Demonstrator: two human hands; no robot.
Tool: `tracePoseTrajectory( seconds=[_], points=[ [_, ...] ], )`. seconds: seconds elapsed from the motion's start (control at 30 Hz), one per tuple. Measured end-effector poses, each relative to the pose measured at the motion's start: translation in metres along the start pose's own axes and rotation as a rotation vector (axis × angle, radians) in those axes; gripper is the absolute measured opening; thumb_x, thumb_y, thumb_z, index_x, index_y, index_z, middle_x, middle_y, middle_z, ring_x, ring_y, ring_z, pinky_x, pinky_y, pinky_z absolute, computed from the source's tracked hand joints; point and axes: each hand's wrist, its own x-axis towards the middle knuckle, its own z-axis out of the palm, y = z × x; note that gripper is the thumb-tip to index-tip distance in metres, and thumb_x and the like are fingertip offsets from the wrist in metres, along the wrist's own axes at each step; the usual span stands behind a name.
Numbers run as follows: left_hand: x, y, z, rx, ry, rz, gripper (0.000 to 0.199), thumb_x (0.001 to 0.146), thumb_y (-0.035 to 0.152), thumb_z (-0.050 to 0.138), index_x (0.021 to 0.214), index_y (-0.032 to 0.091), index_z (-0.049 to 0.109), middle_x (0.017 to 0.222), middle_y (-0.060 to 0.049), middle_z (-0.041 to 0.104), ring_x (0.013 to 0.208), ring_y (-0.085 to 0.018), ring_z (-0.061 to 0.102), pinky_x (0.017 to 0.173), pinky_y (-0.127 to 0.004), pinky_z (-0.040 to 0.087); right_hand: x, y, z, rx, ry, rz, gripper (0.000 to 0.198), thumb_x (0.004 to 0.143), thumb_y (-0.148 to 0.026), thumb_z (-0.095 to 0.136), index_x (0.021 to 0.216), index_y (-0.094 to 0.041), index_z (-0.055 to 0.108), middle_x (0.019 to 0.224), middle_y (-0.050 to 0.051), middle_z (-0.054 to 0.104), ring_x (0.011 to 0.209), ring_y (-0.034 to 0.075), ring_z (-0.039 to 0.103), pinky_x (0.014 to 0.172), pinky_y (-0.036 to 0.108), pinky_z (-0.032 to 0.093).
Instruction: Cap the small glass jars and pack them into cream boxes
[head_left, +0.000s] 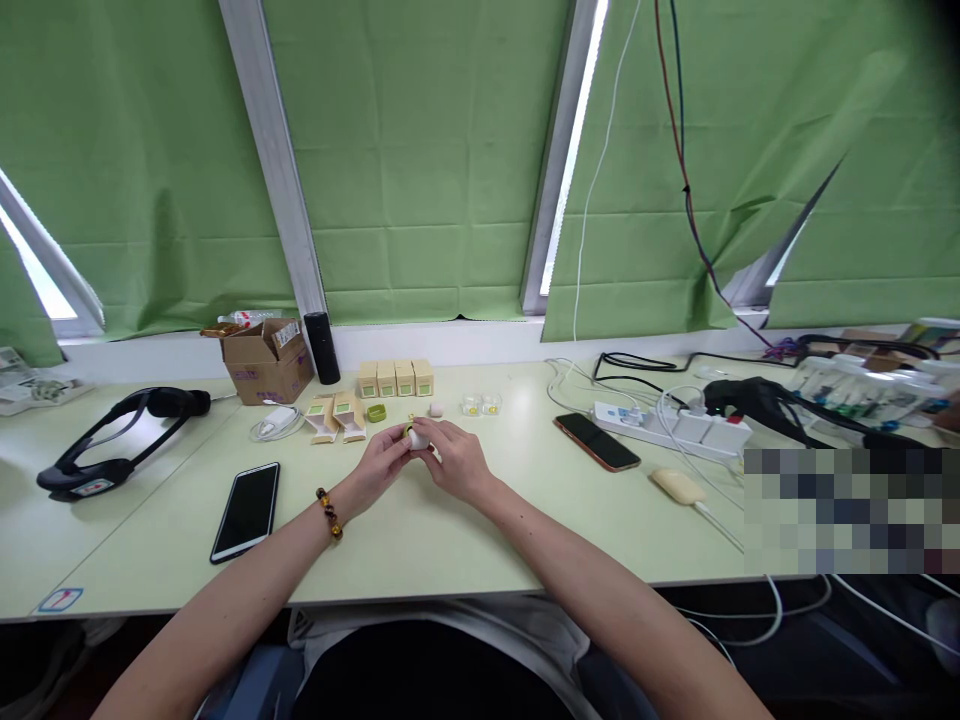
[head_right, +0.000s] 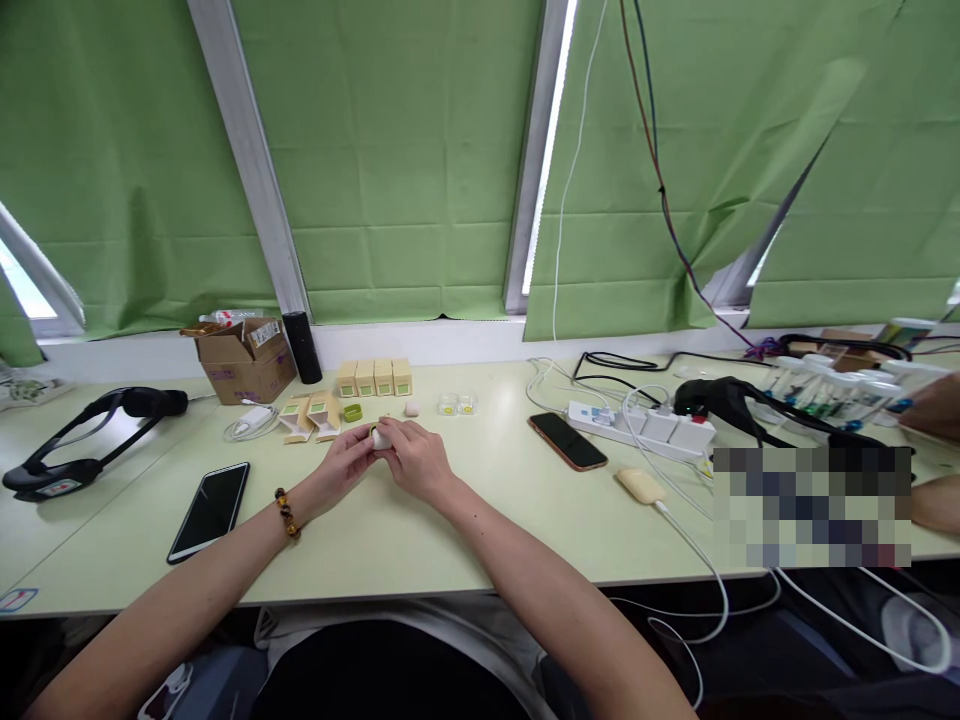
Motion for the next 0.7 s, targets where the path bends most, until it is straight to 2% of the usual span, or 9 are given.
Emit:
tracePoseTrajectory(
  seconds=[0.2, 0.37, 0.5, 0.57, 0.7],
  points=[
    [0.006, -0.005, -0.002, 0.073, 0.098, 0.045, 0.032, 0.086, 0.038, 0.081, 0.109, 0.016, 0.075, 0.112, -0.010, 0.074, 0.100, -0.020, 0.067, 0.092, -0.032, 0.052, 0.002, -0.001, -0.001, 0.051, 0.028, -0.056, 0.035, 0.101, -0.020, 0.052, 0.135, -0.023, 0.059, 0.139, 0.013, 0.069, 0.117, 0.027, 0.069, 0.091, 0.043, 0.062],
    [0.008, -0.004, 0.000, 0.142, 0.155, 0.082, 0.041, 0.082, 0.042, 0.083, 0.112, 0.015, 0.074, 0.112, -0.010, 0.075, 0.103, -0.023, 0.067, 0.094, -0.035, 0.052, 0.004, 0.000, 0.001, 0.071, 0.042, -0.116, 0.037, 0.102, -0.017, 0.047, 0.138, -0.019, 0.055, 0.140, 0.018, 0.066, 0.119, 0.029, 0.068, 0.091, 0.047, 0.062],
    [0.007, -0.003, 0.004, 0.172, 0.196, 0.103, 0.040, 0.083, 0.044, 0.082, 0.110, 0.016, 0.074, 0.110, -0.009, 0.074, 0.100, -0.022, 0.067, 0.092, -0.034, 0.052, 0.004, -0.002, 0.003, 0.078, 0.044, -0.113, 0.037, 0.103, -0.018, 0.047, 0.140, -0.019, 0.053, 0.139, 0.019, 0.066, 0.119, 0.030, 0.067, 0.091, 0.048, 0.062],
    [0.005, -0.001, 0.006, 0.144, 0.185, 0.090, 0.036, 0.084, 0.044, 0.080, 0.107, 0.016, 0.073, 0.106, -0.008, 0.074, 0.096, -0.021, 0.067, 0.090, -0.034, 0.052, 0.004, -0.001, 0.003, 0.098, 0.057, -0.099, 0.038, 0.104, -0.021, 0.049, 0.141, -0.020, 0.052, 0.138, 0.018, 0.067, 0.116, 0.029, 0.068, 0.091, 0.047, 0.062],
    [0.002, 0.000, 0.009, 0.089, 0.066, 0.077, 0.037, 0.086, 0.045, 0.079, 0.109, 0.017, 0.072, 0.107, -0.008, 0.072, 0.097, -0.021, 0.065, 0.090, -0.033, 0.051, 0.003, 0.000, 0.003, 0.127, 0.059, -0.066, 0.042, 0.104, -0.024, 0.051, 0.146, -0.023, 0.048, 0.133, 0.016, 0.069, 0.109, 0.028, 0.069, 0.088, 0.047, 0.063]
  ],
)
